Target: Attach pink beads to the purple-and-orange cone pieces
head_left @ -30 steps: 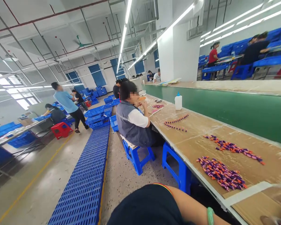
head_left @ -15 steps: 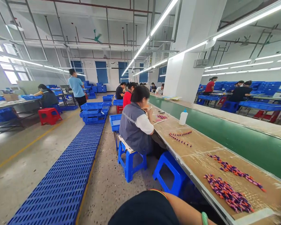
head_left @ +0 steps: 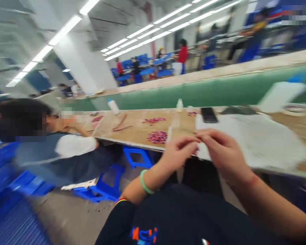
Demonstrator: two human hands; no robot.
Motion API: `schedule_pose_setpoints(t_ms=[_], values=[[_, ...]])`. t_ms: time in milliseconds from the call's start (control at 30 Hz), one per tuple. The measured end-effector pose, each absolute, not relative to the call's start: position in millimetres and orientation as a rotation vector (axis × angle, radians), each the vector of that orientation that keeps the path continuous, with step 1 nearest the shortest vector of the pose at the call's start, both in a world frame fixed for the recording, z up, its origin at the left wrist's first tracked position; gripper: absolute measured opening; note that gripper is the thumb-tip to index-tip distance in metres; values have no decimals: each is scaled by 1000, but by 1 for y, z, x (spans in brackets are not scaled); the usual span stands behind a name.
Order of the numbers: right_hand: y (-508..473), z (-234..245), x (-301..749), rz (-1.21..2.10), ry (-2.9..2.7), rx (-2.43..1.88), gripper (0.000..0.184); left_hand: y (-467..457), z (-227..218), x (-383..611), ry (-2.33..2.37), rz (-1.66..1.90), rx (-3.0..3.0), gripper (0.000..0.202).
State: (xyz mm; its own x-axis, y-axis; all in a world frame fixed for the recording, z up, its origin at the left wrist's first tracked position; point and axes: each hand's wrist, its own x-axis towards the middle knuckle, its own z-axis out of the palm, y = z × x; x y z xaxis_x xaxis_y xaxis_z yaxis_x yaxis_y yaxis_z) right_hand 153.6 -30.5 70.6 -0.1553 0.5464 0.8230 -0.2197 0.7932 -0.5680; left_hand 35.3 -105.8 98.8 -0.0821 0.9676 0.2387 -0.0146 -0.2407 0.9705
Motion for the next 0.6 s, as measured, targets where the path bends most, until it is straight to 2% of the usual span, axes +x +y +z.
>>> schedule_pose_setpoints(t_ms=[67,100,233,333,433,600], values=[[-26,65,171,754,-1603,-404,27,-89,94,37,1043,1491,1310,27],[-23,64,172,921,-1551,-401,28,-83,93,33,1015,1464,1313,28],[-13,67,160,1206,-1407,-321,18,-67,90,19,1004,1474,1283,32],[-10,71,161,1116,-1448,-339,13,-59,88,22,1029,1475,1253,36],[-5,71,170,892,-1529,-386,9,-49,85,29,1048,1447,1228,39],[3,68,178,569,-1600,-485,14,-32,79,35,1055,1420,1205,37]])
